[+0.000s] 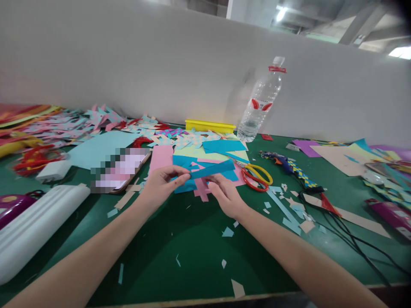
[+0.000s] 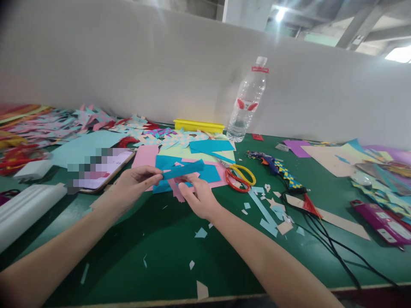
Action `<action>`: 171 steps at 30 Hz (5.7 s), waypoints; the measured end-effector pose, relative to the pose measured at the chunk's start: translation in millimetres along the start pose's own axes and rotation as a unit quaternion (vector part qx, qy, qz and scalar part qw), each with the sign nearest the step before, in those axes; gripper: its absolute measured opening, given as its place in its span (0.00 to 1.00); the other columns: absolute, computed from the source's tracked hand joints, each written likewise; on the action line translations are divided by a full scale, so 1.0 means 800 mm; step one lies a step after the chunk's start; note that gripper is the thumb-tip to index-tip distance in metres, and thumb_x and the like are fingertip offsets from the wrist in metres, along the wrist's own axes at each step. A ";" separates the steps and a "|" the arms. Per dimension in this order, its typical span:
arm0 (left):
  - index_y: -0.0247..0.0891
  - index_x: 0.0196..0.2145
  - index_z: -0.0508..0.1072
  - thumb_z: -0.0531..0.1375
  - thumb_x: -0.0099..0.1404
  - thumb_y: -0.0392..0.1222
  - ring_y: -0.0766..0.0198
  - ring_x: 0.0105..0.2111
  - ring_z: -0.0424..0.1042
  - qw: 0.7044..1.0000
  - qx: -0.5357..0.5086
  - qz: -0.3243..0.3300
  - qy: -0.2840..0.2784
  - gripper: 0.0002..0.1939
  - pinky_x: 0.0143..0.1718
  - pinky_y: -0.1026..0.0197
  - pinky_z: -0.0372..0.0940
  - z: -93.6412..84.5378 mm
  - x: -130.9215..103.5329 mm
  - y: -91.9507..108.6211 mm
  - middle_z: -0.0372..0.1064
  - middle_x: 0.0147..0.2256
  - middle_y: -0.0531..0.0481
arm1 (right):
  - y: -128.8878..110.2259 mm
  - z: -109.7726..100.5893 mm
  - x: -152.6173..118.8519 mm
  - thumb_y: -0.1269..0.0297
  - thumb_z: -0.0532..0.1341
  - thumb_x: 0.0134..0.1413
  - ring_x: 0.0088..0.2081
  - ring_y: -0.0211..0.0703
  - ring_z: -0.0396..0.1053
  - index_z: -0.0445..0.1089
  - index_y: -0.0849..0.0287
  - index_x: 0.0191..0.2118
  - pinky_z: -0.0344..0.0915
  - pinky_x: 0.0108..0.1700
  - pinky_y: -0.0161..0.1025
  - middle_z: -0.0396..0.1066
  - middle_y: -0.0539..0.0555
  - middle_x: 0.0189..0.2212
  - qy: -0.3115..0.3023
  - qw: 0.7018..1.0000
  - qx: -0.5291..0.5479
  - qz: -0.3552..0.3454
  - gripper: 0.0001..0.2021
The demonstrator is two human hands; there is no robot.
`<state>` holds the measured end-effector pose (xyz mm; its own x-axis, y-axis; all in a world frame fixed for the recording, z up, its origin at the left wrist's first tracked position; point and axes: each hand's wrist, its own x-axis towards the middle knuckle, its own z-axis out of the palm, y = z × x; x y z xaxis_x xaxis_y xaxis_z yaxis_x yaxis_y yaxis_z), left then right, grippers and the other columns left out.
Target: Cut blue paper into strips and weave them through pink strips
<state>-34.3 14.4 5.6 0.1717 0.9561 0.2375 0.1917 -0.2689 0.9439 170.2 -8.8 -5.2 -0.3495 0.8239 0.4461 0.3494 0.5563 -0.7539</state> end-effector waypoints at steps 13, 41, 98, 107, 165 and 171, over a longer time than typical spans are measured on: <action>0.38 0.30 0.77 0.66 0.54 0.50 0.60 0.31 0.72 0.999 0.021 0.022 0.022 0.12 0.29 0.63 0.67 -0.002 0.000 -0.001 0.75 0.31 0.47 | 0.002 0.005 0.000 0.60 0.59 0.57 0.37 0.44 0.75 0.75 0.54 0.39 0.71 0.38 0.39 0.78 0.52 0.35 0.082 0.996 -0.032 0.033 0.08; 0.40 0.29 0.77 0.64 0.57 0.49 0.64 0.28 0.70 0.996 0.077 0.034 -0.030 0.10 0.29 0.64 0.64 -0.002 0.000 -0.008 0.74 0.28 0.50 | 0.001 0.007 -0.002 0.58 0.56 0.60 0.33 0.44 0.76 0.75 0.54 0.39 0.71 0.37 0.39 0.78 0.50 0.31 0.045 0.998 0.019 0.036 0.11; 0.42 0.53 0.67 0.59 0.63 0.50 0.57 0.39 0.76 0.980 0.107 0.032 -0.165 0.21 0.40 0.58 0.71 0.007 -0.006 0.006 0.75 0.34 0.49 | -0.006 0.008 0.002 0.56 0.63 0.52 0.21 0.34 0.66 0.71 0.58 0.34 0.67 0.24 0.35 0.71 0.49 0.23 0.093 0.955 0.260 0.110 0.10; 0.42 0.58 0.60 0.59 0.63 0.49 0.60 0.38 0.73 0.978 0.104 0.079 -0.165 0.27 0.39 0.58 0.70 0.008 -0.009 0.001 0.73 0.38 0.48 | -0.008 0.009 0.002 0.59 0.64 0.51 0.21 0.34 0.65 0.71 0.57 0.31 0.67 0.23 0.34 0.68 0.48 0.21 0.088 0.970 0.199 0.106 0.07; 0.38 0.34 0.75 0.56 0.66 0.48 0.63 0.30 0.73 0.989 0.073 0.071 -0.110 0.13 0.32 0.64 0.67 0.011 -0.015 0.017 0.76 0.29 0.51 | -0.026 0.012 -0.005 0.60 0.64 0.51 0.27 0.39 0.72 0.72 0.55 0.31 0.72 0.30 0.38 0.73 0.50 0.26 0.106 0.965 0.217 0.101 0.05; 0.38 0.35 0.76 0.56 0.65 0.48 0.60 0.35 0.73 0.994 0.067 0.076 -0.030 0.13 0.41 0.60 0.66 0.009 -0.014 0.021 0.76 0.32 0.49 | -0.017 0.003 0.001 0.58 0.63 0.52 0.20 0.34 0.62 0.72 0.57 0.33 0.62 0.22 0.33 0.65 0.47 0.19 0.143 0.974 0.160 0.078 0.07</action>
<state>-25.7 -1.5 16.9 0.2644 0.8959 0.3571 0.2859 -0.4265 0.8581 163.3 -16.3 4.2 -0.0408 0.9175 0.3956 0.0737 0.3976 -0.9146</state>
